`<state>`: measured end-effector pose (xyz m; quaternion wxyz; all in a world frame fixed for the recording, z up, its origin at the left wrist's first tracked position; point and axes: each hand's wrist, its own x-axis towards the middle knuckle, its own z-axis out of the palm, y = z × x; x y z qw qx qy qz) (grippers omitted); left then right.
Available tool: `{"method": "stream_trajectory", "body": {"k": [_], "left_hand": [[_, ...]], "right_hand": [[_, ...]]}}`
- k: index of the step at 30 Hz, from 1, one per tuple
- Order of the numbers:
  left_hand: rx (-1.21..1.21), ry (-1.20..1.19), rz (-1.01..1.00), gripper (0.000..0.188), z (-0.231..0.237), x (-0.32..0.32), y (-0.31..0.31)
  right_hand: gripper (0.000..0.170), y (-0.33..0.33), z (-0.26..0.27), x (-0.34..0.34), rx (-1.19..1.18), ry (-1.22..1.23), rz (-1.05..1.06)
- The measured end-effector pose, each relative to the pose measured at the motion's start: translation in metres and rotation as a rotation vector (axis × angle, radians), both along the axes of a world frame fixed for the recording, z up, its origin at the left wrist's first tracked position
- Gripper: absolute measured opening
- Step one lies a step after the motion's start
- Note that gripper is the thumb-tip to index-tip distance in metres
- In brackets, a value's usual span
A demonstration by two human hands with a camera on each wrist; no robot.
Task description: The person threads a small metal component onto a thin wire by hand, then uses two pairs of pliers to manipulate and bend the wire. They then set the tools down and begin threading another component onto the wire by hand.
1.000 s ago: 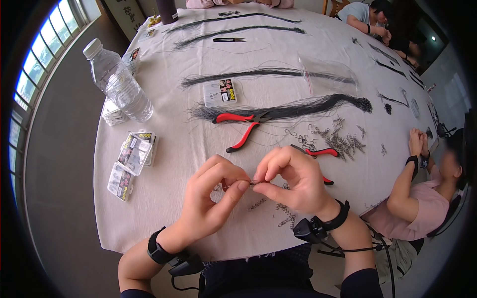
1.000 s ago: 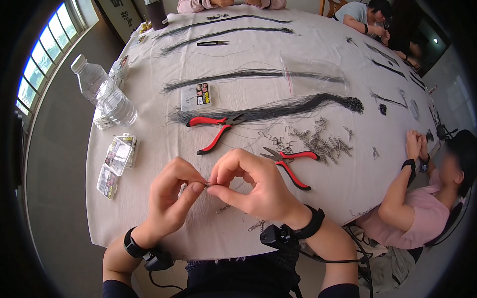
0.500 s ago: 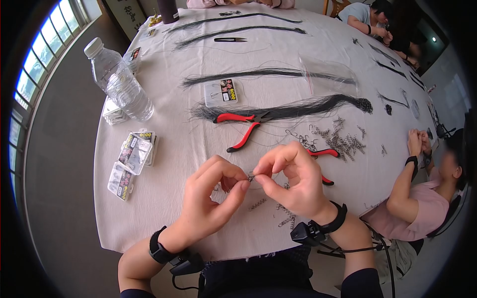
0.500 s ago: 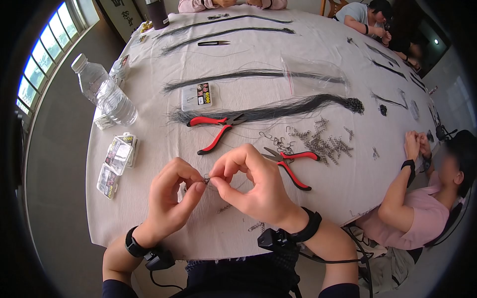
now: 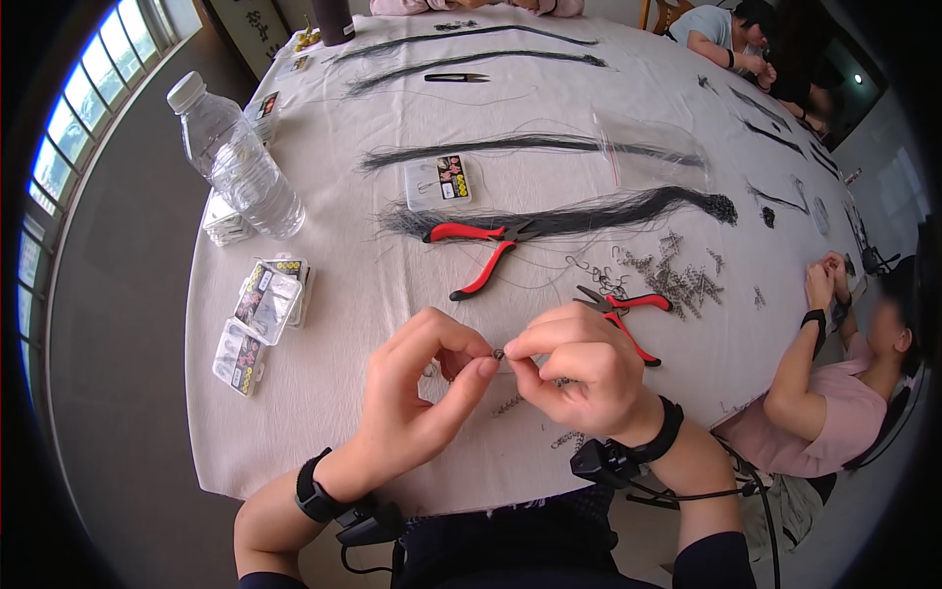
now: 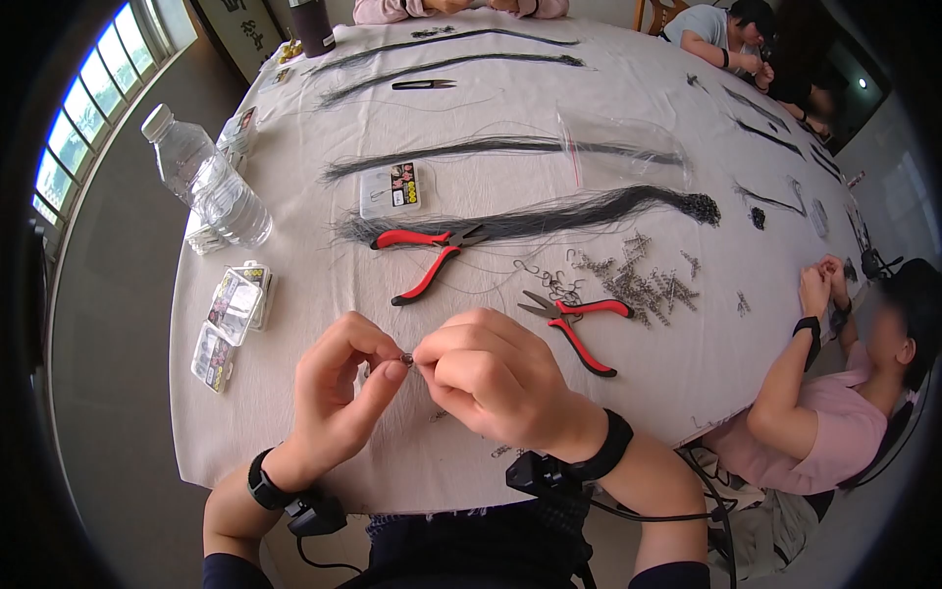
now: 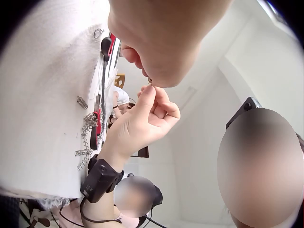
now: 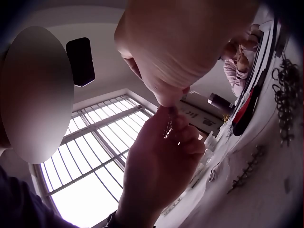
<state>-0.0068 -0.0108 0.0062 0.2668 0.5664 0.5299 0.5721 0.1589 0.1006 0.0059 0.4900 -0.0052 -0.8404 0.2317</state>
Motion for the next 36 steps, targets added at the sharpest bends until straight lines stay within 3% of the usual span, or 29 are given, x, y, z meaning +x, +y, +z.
{"method": "stream_trajectory", "body": {"k": [12,23,30,36], "left_hand": [[-0.144,-0.285,-0.130,0.007,0.000,-0.001,-0.004],[-0.167,-0.325,-0.142,0.005,0.001,-0.003,-0.003],[0.004,0.006,0.010,0.008,0.003,-0.002,-0.001],[0.124,0.268,0.064,0.013,0.007,-0.001,-0.002]], "right_hand": [[0.024,-0.002,0.017,0.009,0.463,-0.112,-0.088],[0.022,-0.001,0.014,0.009,0.407,-0.108,-0.083],[0.016,-0.006,0.020,0.013,0.535,-0.155,-0.147],[0.014,-0.009,0.020,0.011,0.511,-0.176,-0.179]]}}
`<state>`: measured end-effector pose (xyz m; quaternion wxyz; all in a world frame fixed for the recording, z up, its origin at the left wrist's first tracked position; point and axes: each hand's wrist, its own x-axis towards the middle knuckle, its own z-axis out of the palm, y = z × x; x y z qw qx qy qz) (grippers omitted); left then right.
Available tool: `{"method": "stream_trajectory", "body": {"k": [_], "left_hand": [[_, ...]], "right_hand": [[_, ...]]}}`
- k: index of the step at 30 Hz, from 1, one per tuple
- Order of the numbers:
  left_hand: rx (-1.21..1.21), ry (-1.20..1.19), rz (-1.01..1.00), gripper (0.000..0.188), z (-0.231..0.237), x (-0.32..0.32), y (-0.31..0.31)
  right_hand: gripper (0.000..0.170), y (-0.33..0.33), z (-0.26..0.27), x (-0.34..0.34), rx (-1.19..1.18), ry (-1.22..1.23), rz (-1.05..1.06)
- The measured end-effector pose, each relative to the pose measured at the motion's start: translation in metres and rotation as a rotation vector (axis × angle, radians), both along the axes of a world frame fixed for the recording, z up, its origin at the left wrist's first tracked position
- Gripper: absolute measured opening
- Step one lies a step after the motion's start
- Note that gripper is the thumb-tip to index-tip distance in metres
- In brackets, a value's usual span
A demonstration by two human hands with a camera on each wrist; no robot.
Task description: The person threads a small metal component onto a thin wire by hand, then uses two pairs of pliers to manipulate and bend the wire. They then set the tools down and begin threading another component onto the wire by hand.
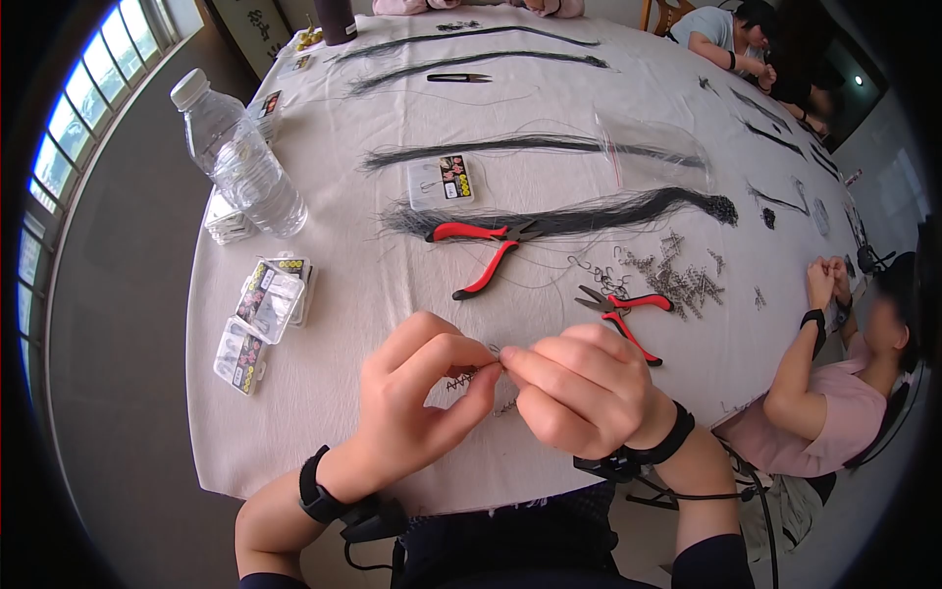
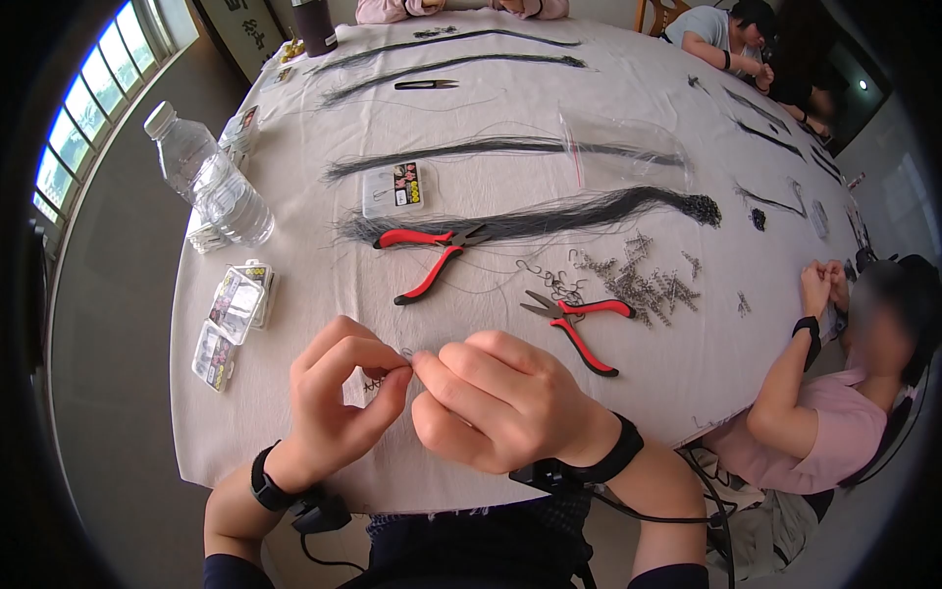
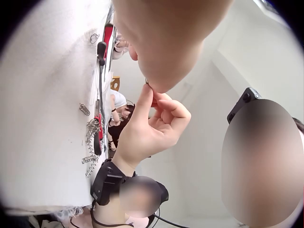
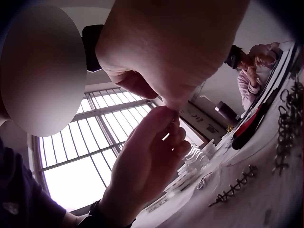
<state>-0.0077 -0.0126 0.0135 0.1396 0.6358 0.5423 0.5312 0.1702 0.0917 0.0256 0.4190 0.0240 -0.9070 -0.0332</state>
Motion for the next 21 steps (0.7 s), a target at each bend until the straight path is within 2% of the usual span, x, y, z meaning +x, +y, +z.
{"method": "stream_trajectory", "body": {"k": [1,5,7,9,10,12,15,21], "left_hand": [[0.041,0.089,0.010,0.014,-0.001,0.000,0.000],[0.041,0.089,0.005,0.013,-0.001,-0.001,0.001],[-0.072,-0.131,-0.039,0.010,-0.001,-0.002,0.002],[-0.097,-0.190,-0.051,0.009,-0.004,-0.004,0.003],[-0.123,-0.251,-0.064,0.008,-0.005,-0.004,0.003],[-0.127,-0.238,-0.073,0.008,-0.005,-0.004,0.003],[-0.136,-0.214,-0.079,0.007,-0.004,-0.002,0.003],[-0.158,-0.169,-0.087,0.008,-0.002,-0.002,0.004]], "right_hand": [[0.014,0.000,-0.001,0.000,0.000,0.000,0.000],[0.014,0.007,-0.006,0.000,-0.069,0.023,-0.015],[0.016,0.011,-0.006,-0.001,-0.115,0.027,-0.005],[0.021,0.014,-0.005,-0.002,-0.514,0.045,0.010],[0.021,0.016,-0.004,-0.002,-0.514,0.047,0.008],[0.021,0.017,0.000,0.001,-0.761,-0.025,0.012],[0.019,0.013,0.000,-0.002,-0.856,-0.046,0.070],[0.015,0.012,-0.003,-0.004,-0.828,-0.039,0.071]]}}
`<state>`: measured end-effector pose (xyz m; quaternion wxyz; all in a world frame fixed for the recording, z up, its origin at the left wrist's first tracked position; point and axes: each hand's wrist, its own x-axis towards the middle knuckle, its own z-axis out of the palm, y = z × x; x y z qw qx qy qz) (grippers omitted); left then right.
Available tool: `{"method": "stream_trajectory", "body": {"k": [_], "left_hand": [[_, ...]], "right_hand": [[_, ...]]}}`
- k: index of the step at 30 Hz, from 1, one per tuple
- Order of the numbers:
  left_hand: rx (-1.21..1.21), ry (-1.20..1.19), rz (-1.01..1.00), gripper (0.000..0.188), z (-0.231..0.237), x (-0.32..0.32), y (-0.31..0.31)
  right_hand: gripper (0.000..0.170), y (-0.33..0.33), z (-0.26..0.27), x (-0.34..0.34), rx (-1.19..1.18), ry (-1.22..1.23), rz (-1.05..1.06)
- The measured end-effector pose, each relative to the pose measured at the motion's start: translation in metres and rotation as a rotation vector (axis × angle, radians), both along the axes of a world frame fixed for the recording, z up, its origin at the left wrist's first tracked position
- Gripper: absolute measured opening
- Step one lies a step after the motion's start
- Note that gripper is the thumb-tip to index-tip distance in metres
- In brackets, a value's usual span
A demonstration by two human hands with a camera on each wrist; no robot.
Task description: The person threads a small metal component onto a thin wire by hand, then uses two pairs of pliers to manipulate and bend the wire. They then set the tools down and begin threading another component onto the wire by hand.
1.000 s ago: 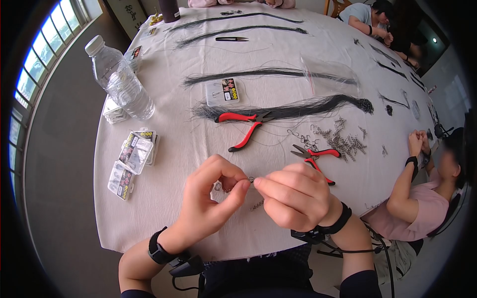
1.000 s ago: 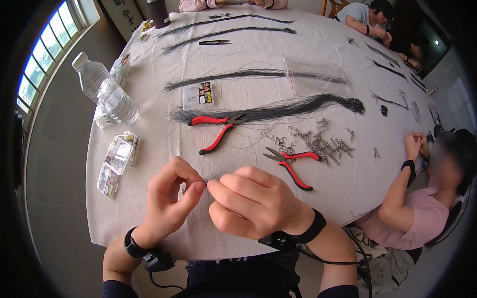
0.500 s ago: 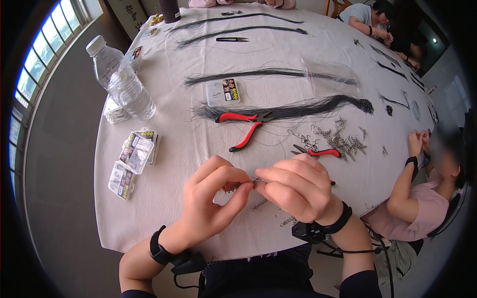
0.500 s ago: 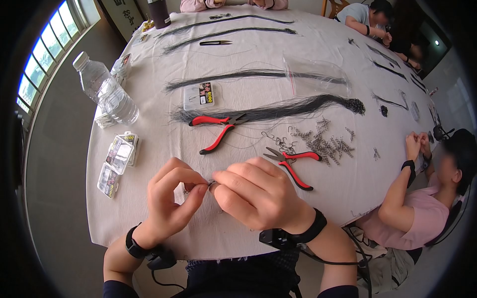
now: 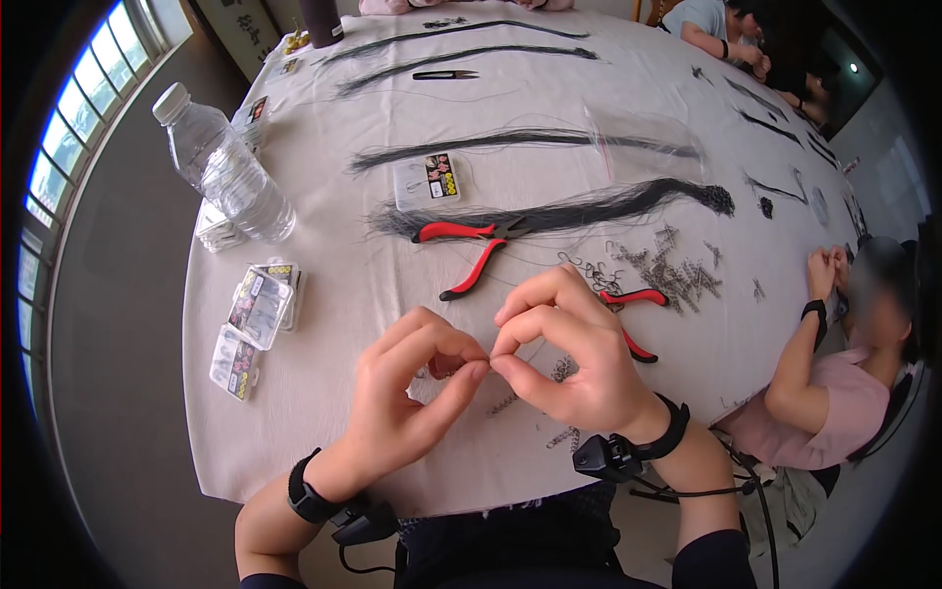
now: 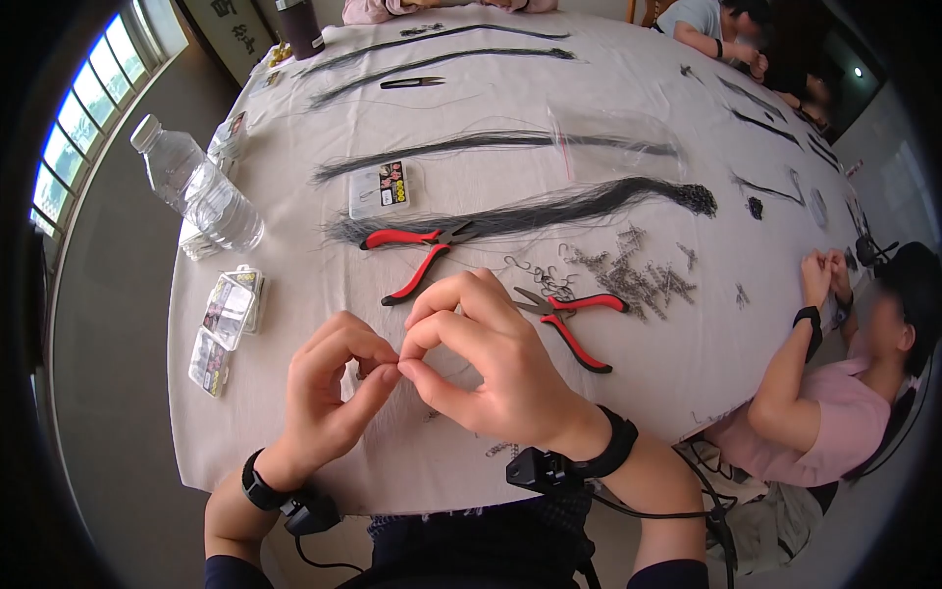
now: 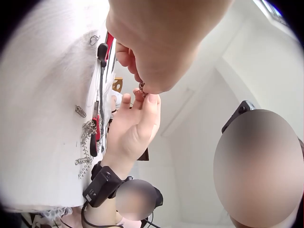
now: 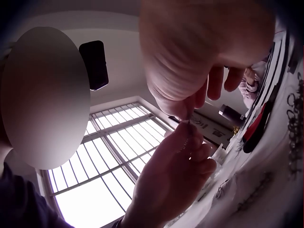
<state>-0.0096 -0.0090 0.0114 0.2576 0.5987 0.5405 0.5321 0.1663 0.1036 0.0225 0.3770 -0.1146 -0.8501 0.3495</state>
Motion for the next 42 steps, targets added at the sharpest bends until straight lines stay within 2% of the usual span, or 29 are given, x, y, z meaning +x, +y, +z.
{"method": "stream_trajectory", "body": {"k": [4,5,6,7,9,13,19,21,30,42], "left_hand": [[-0.031,-0.006,-0.047,0.006,-0.001,-0.001,-0.001],[-0.030,-0.006,-0.048,0.006,-0.002,0.000,-0.001],[-0.073,-0.161,-0.066,0.004,-0.002,0.000,-0.002],[-0.115,-0.316,-0.085,0.004,-0.002,0.000,-0.003],[-0.154,-0.398,-0.100,0.005,0.002,-0.001,-0.004],[-0.228,-0.561,-0.151,0.009,0.001,-0.007,-0.006],[-0.227,-0.629,-0.174,0.009,0.000,-0.006,-0.005],[-0.233,-0.634,-0.178,0.009,0.000,-0.006,-0.005],[-0.287,-0.668,-0.174,0.009,-0.001,-0.007,-0.006],[-0.273,-0.726,-0.153,0.010,-0.003,-0.006,-0.006]], "right_hand": [[0.011,0.000,-0.002,0.001,-0.087,0.006,0.020],[0.010,0.002,-0.001,0.003,-0.195,0.011,0.025],[0.010,0.004,0.000,0.005,-0.303,0.016,0.029],[0.010,0.007,-0.002,0.007,-0.300,0.018,0.029],[0.015,0.013,-0.007,0.011,-0.405,-0.022,0.100],[0.020,0.006,-0.007,0.004,-0.418,-0.128,0.128],[0.025,-0.002,-0.016,-0.001,-0.631,-0.120,0.219],[0.021,-0.004,-0.023,-0.003,-0.734,-0.017,0.204],[0.011,-0.003,-0.023,-0.004,-0.752,0.064,0.193],[0.008,-0.004,-0.018,-0.002,-0.840,0.088,0.189]]}}
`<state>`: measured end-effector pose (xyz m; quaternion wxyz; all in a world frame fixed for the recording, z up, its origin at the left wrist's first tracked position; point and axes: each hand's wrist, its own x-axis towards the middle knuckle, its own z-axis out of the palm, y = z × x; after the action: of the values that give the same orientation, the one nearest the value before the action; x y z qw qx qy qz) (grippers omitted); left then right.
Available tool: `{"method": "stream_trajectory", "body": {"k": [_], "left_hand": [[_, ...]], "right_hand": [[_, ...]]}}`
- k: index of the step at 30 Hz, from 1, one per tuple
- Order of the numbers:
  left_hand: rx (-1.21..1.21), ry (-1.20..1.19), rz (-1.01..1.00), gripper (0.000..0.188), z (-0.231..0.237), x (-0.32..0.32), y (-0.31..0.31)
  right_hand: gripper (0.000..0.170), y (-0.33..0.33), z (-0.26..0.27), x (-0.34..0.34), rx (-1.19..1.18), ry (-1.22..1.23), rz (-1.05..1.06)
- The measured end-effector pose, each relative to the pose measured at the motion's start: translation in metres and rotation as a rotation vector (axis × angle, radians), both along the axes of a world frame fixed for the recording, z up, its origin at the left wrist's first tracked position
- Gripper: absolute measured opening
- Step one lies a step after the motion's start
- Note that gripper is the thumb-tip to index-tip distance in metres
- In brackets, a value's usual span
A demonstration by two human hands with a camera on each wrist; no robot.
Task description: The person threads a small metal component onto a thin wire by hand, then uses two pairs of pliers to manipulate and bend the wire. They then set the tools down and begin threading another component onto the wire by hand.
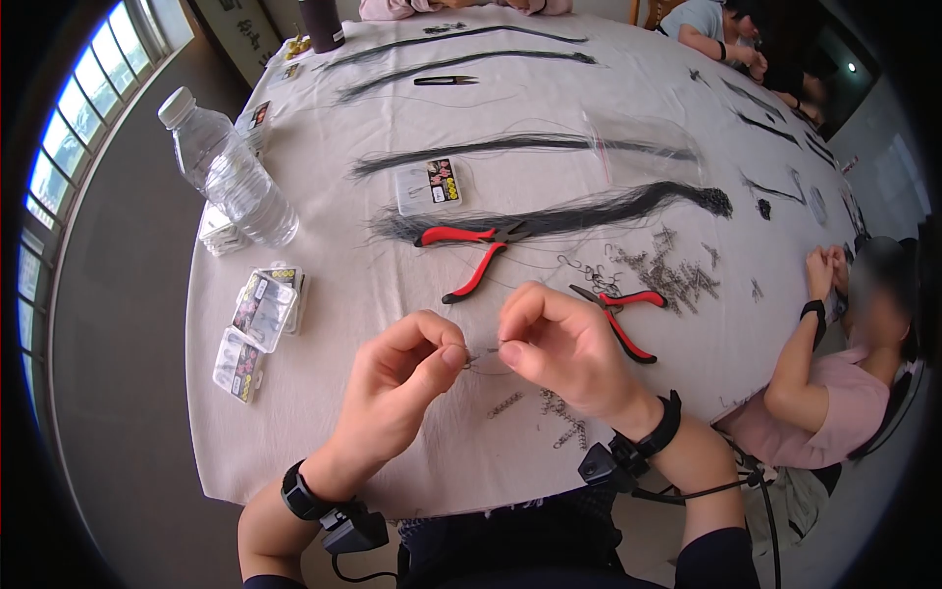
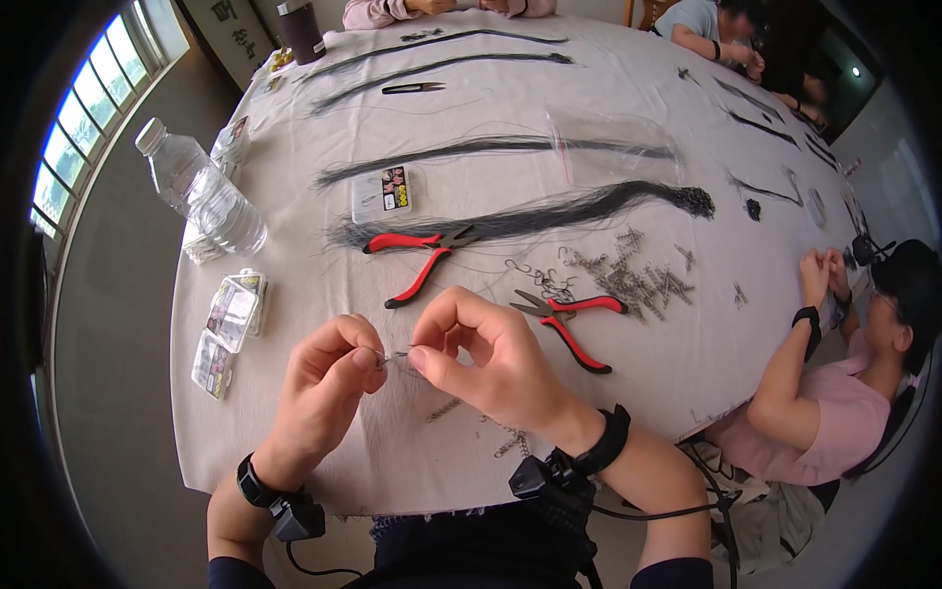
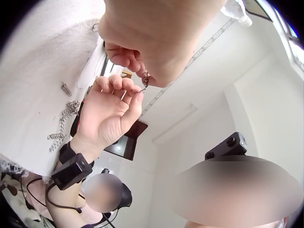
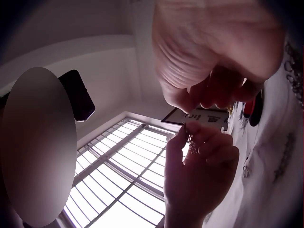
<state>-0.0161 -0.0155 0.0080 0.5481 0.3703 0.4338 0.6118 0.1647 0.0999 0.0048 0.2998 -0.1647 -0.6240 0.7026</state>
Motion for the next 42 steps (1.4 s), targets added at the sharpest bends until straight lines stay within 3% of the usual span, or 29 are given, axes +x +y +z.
{"method": "stream_trajectory", "body": {"k": [4,7,9,12,22,27,42], "left_hand": [[-0.020,-0.016,0.021,0.011,0.000,0.002,0.000],[-0.023,-0.029,0.023,0.011,0.000,0.001,-0.001],[-0.021,-0.003,0.053,0.009,0.002,0.003,-0.001],[0.001,0.103,0.088,0.006,0.008,0.004,-0.002],[0.263,0.611,0.254,0.009,0.007,0.008,0.001],[0.307,0.682,0.269,0.010,0.005,0.010,0.001],[0.330,0.688,0.268,0.010,0.004,0.011,0.002]], "right_hand": [[0.009,-0.002,0.000,-0.002,0.063,0.006,-0.048],[0.014,0.000,0.001,0.000,0.227,0.021,-0.090],[0.016,0.002,0.005,0.001,0.551,-0.002,-0.142],[0.017,0.000,0.012,0.001,0.653,0.035,-0.143],[0.012,-0.012,0.011,-0.001,0.363,0.035,-0.068],[0.011,-0.014,0.009,0.002,0.164,0.041,-0.061],[0.016,-0.013,0.002,-0.004,0.477,0.083,-0.172]]}}
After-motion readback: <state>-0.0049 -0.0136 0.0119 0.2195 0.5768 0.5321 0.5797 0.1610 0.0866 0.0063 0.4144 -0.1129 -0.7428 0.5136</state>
